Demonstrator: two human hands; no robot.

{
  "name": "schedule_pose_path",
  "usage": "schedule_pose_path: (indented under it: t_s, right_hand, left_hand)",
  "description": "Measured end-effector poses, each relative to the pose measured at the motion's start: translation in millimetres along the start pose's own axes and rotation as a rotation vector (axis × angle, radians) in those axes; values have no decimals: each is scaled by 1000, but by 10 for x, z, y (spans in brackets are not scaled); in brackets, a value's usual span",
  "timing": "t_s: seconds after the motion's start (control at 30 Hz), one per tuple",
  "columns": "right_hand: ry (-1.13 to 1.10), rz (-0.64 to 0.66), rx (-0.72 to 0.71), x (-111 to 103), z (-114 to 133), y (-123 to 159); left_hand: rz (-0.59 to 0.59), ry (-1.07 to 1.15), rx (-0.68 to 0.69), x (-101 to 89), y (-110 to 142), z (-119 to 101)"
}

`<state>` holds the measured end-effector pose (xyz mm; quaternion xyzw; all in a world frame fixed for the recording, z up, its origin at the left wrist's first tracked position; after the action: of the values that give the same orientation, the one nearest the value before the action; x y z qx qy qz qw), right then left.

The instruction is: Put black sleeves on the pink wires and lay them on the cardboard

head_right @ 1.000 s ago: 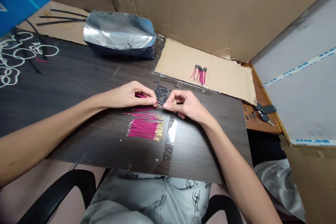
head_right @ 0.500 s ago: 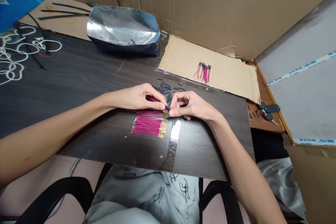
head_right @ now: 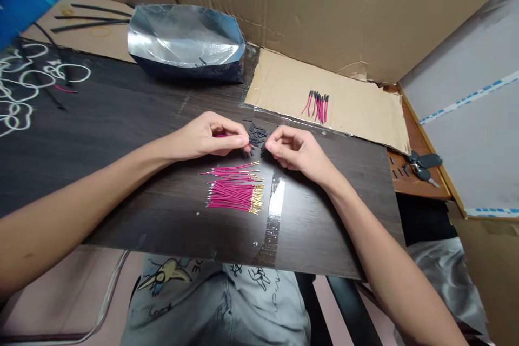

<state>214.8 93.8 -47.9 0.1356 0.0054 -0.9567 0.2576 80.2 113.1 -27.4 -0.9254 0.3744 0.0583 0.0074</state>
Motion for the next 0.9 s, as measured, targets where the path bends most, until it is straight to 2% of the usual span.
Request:
schedule_pose_path:
  t_s: [0.07,0.2,0.33,0.47,0.6,0.67,0.8,0.9]
  right_hand:
    - [172,-104,-62,-74,63,8]
    - [598,-149,-234,-9,261,56]
    - [829,-117,-326,114,332,85]
    - [974,-96,-309,183,305,72]
    - [1144,-86,-279,225,269,61]
    - [1097,-111,-273,199,278,64]
    - [744,-263,-287,43,330,93]
    - [567,-347,-278,-18,301,105]
  left_hand:
    - [-96,32,20,-152,19,-21]
    - [-202,54,55,-322,40,-49]
    - [-188,44,45,-299,13,-2]
    - [-140,26,37,-233,-15,45]
    - [-150,-49,21,-224,-22,45]
    - [-162,-95,37,-221,-25,18]
    - [-152,-128,75,-183,-36,0]
    - [-136,-130,69,-162,-41,36]
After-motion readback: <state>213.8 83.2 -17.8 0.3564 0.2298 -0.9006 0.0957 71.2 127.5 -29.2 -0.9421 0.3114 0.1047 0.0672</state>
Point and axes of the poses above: each hand's wrist, its own y-axis away from the middle knuckle, its own x-axis out of the palm, z = x × y, the point moved 10 cm from there along -y, towards the middle knuckle, and after that the axes turned 9 degrees about y, right-handed, at the moved point
